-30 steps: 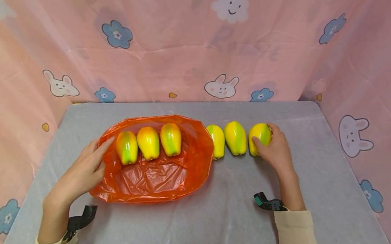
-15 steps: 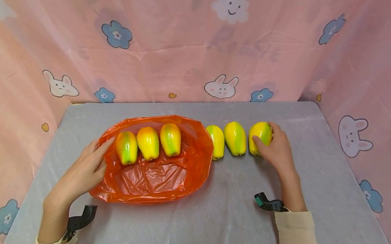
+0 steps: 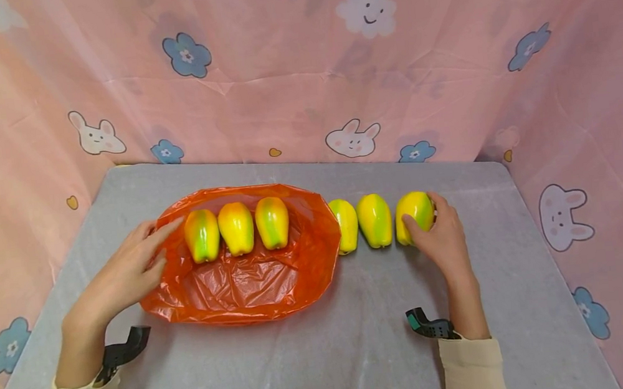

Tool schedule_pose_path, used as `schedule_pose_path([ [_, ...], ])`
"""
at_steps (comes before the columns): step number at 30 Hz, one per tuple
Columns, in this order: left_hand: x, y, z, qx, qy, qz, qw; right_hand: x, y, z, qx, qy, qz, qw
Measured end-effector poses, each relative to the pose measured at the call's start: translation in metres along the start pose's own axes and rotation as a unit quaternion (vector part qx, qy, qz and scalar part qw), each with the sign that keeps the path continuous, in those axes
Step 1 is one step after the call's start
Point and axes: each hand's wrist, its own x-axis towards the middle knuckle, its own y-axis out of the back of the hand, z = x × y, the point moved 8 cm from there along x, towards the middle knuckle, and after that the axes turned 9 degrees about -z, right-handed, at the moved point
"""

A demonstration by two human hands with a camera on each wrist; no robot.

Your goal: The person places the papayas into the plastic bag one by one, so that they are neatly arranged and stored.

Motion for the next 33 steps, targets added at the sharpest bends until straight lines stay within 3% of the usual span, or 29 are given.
schedule_pose_path([
  [22,0.003,-0.004,0.000,-0.026,0.005,-0.013,0.9996,-0.003,0.003,-0.009,0.014,0.019,0.011,0.9997],
  [33,-0.003,-0.002,0.009,0.002,-0.004,-0.002,1.0000,-0.006,0.005,-0.015,0.015,0.024,0.012,0.9995],
])
